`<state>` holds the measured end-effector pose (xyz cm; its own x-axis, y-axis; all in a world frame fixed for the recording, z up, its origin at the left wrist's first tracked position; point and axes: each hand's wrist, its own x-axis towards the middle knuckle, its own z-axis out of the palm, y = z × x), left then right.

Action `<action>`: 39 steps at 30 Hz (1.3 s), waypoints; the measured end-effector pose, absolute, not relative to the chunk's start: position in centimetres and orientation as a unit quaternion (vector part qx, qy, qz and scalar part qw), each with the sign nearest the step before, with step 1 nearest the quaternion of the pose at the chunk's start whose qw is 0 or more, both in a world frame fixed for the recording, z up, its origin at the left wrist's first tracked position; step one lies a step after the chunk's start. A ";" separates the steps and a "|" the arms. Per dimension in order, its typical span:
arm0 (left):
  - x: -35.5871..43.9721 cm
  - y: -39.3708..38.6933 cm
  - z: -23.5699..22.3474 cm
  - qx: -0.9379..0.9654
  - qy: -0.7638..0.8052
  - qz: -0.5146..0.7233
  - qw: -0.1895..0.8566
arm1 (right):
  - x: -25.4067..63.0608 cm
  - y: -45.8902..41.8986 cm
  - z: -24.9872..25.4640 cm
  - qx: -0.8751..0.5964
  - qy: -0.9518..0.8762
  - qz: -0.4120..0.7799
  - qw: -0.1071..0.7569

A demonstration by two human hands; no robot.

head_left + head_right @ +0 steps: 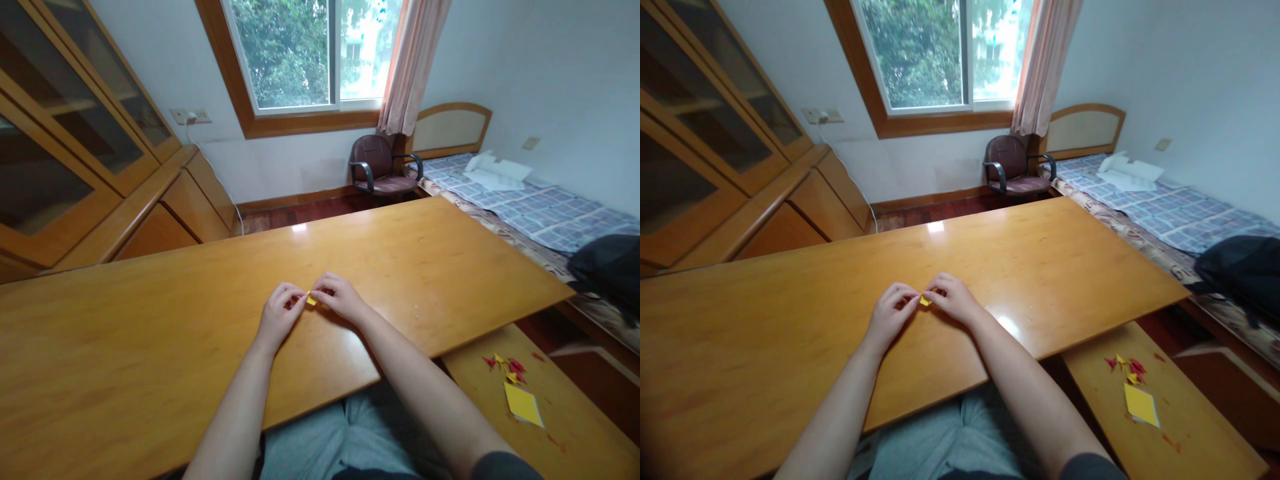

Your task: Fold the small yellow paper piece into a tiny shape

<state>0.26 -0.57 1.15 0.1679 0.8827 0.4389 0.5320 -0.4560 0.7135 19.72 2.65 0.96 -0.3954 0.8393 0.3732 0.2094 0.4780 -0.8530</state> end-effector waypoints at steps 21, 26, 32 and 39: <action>0.6 -0.6 1.2 0.754 0.489 0.402 0.177 | 19.6 2.4 1.1 -0.370 -0.761 0.350 0.402; 0.5 -0.5 0.9 0.748 0.493 0.405 0.182 | 19.6 2.5 1.0 -0.377 -0.757 0.348 0.405; 0.4 -0.4 0.9 0.742 0.501 0.409 0.178 | 19.5 2.6 1.0 -0.390 -0.741 0.346 0.423; 0.4 -0.5 1.0 0.750 0.485 0.409 0.185 | 19.6 2.6 1.1 -0.395 -0.733 0.361 0.420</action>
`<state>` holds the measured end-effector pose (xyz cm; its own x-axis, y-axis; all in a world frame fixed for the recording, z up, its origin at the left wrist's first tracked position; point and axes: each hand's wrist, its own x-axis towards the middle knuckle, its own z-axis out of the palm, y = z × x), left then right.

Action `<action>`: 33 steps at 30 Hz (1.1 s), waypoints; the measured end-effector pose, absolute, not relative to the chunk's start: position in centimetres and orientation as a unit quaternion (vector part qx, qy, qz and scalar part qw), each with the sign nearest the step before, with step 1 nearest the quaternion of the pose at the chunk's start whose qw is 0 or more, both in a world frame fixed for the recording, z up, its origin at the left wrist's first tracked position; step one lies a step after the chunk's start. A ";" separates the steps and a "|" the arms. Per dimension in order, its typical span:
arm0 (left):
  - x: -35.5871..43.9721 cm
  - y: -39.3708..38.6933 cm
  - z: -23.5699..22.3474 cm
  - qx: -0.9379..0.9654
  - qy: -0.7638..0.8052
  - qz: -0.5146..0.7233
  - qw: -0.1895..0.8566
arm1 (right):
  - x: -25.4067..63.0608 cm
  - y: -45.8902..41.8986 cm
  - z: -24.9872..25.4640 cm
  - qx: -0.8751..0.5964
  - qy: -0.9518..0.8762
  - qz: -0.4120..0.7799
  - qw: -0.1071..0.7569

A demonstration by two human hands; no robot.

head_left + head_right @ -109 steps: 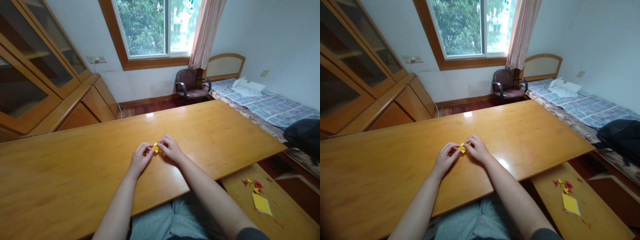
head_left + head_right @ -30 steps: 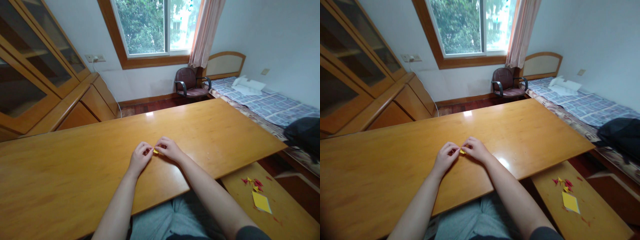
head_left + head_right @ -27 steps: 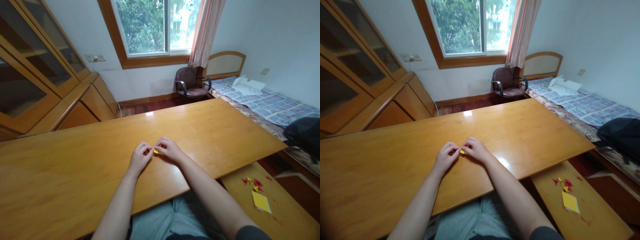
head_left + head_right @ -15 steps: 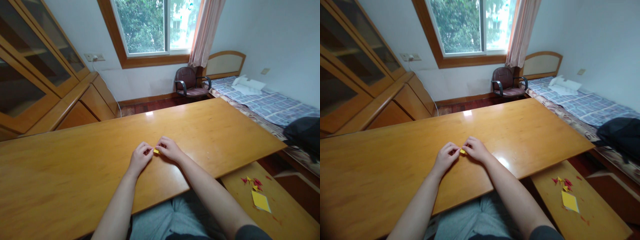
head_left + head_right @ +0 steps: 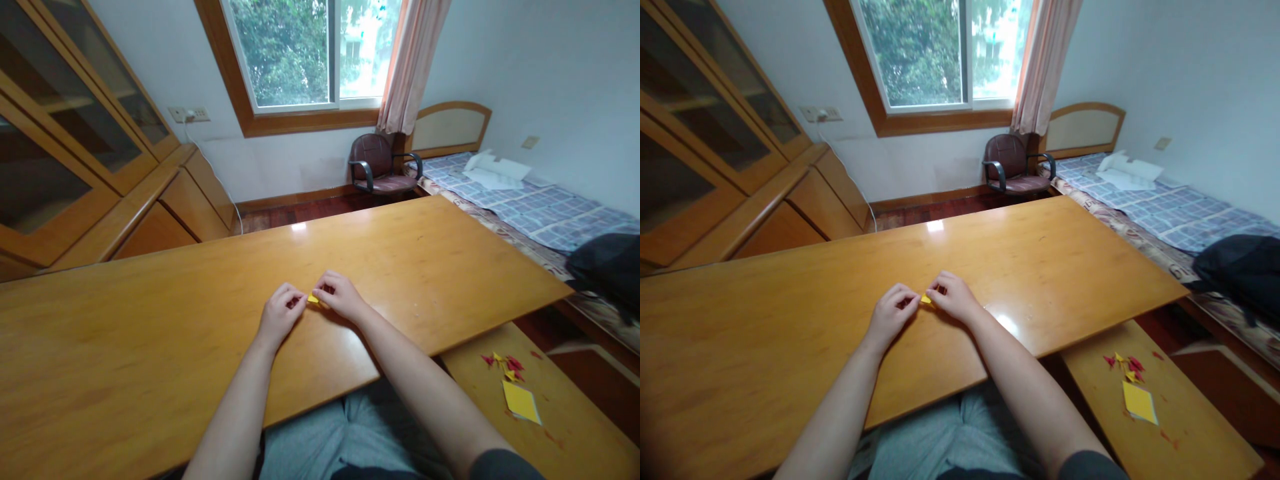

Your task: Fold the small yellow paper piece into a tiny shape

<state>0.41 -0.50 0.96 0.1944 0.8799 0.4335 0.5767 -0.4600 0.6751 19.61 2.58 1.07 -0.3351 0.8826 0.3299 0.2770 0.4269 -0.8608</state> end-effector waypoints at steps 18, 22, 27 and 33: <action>0.4 -0.8 1.4 0.747 0.477 0.416 0.204 | 19.7 2.8 1.1 -0.394 -0.719 0.377 0.431; 0.4 -0.7 1.3 0.749 0.473 0.410 0.218 | 19.8 2.8 1.0 -0.391 -0.715 0.376 0.442; 0.3 -0.5 0.9 0.756 0.463 0.399 0.235 | 19.8 2.9 1.0 -0.391 -0.713 0.378 0.443; 0.1 -0.4 0.8 0.749 0.466 0.405 0.239 | 19.9 3.0 0.8 -0.376 -0.726 0.376 0.436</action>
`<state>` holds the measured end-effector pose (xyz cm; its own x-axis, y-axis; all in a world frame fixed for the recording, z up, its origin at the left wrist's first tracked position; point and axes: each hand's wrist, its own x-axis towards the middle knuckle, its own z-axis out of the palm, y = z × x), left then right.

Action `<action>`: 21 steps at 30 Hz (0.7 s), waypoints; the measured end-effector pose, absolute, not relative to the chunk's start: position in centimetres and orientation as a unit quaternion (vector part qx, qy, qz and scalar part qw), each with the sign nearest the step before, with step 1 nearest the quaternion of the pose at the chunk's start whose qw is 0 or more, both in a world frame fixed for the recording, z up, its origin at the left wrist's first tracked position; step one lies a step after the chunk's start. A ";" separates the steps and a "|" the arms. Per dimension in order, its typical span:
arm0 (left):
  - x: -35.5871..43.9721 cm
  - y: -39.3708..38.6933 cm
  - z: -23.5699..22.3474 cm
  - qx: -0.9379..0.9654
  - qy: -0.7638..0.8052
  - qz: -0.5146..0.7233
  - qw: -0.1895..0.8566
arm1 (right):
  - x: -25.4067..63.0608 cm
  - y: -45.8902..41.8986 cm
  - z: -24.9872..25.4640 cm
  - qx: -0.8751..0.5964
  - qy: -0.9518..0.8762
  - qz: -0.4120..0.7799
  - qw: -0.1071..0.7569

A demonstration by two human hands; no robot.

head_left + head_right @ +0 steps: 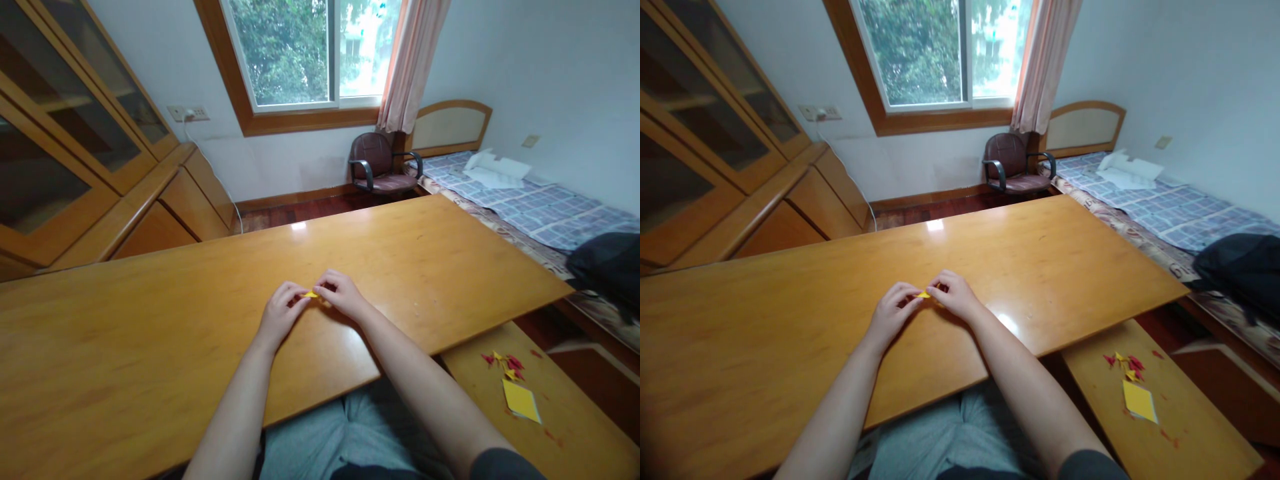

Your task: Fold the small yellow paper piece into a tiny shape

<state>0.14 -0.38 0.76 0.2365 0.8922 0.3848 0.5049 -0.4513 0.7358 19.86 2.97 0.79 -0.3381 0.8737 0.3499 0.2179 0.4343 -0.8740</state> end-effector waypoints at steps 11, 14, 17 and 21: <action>0.0 -0.4 0.9 0.725 0.478 0.447 0.215 | 19.9 2.7 1.3 -0.369 -0.730 0.405 0.409; 0.1 -0.4 1.1 0.720 0.478 0.456 0.215 | 19.7 2.7 1.2 -0.370 -0.735 0.401 0.403; 0.1 -0.4 1.1 0.720 0.475 0.456 0.218 | 19.6 2.8 0.8 -0.368 -0.741 0.387 0.406; 0.1 -0.4 1.0 0.727 0.472 0.446 0.222 | 19.7 2.9 0.4 -0.362 -0.748 0.370 0.416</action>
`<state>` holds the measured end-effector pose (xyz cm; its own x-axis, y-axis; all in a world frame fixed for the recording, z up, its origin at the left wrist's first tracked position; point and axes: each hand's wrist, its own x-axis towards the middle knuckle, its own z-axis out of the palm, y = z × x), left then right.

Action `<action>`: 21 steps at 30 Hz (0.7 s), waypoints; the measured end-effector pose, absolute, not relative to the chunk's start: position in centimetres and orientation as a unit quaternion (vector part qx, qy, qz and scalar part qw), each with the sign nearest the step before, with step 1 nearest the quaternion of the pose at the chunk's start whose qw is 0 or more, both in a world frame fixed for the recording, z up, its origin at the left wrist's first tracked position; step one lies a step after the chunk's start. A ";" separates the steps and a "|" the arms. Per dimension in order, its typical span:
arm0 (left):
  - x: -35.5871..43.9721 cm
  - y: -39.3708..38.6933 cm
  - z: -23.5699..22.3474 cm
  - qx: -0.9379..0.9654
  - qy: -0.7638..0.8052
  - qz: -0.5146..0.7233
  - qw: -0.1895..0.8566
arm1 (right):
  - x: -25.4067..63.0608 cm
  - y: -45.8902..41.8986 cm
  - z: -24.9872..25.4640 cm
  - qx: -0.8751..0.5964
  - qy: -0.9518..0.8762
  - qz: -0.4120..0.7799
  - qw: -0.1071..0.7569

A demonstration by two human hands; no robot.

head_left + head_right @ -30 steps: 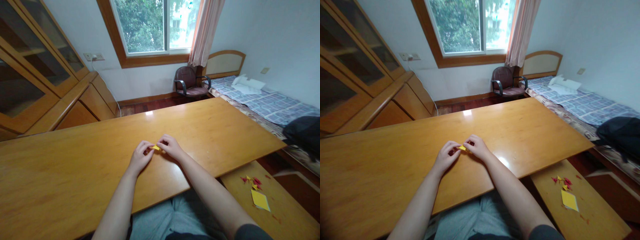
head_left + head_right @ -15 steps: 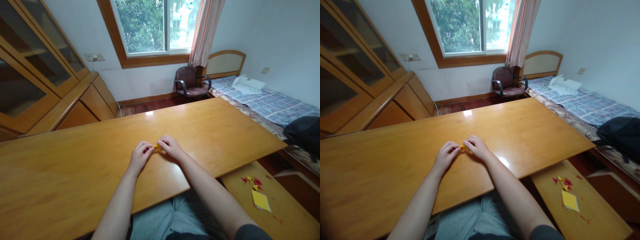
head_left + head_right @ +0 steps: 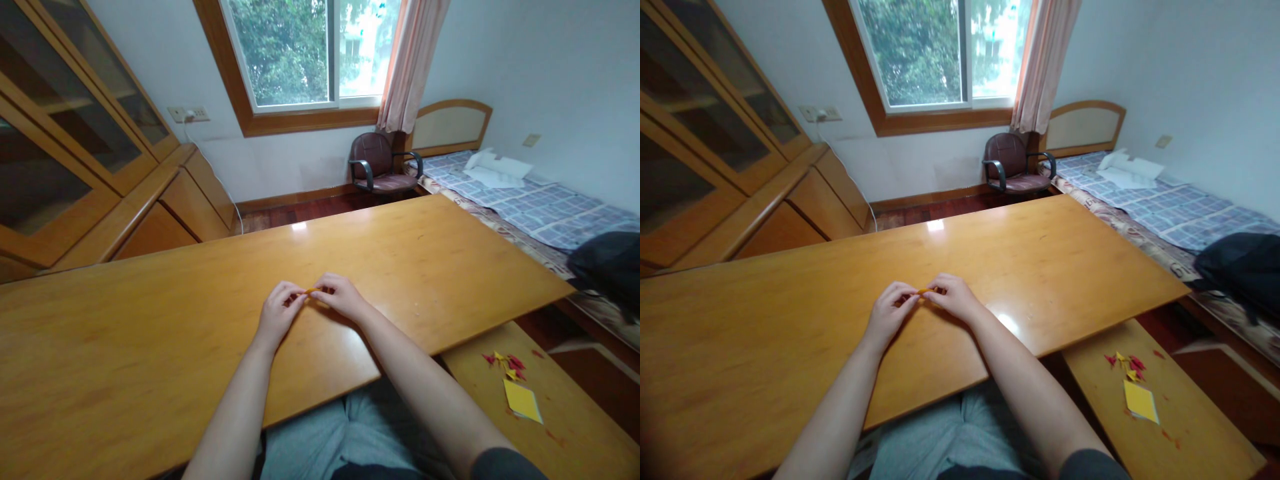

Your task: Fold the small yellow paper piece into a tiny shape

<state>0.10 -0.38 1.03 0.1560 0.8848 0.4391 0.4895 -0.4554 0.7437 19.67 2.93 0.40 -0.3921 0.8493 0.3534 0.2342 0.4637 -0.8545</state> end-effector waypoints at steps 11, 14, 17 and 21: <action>0.2 -0.2 1.0 0.730 0.480 0.432 0.226 | 19.7 3.1 0.2 -0.360 -0.755 0.365 0.409; 0.2 -0.2 1.0 0.732 0.482 0.422 0.232 | 19.7 3.0 0.3 -0.360 -0.754 0.368 0.408; 0.1 -0.3 1.0 0.731 0.486 0.420 0.231 | 19.7 3.0 0.5 -0.361 -0.749 0.376 0.409; -0.1 -0.2 0.9 0.721 0.490 0.430 0.232 | 19.7 3.0 0.7 -0.373 -0.738 0.398 0.397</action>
<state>-0.13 -0.18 0.89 0.1491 0.9073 0.3931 0.5073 -0.4114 0.7572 19.71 3.03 0.68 -0.4060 0.8671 0.2885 0.2346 0.4040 -0.8842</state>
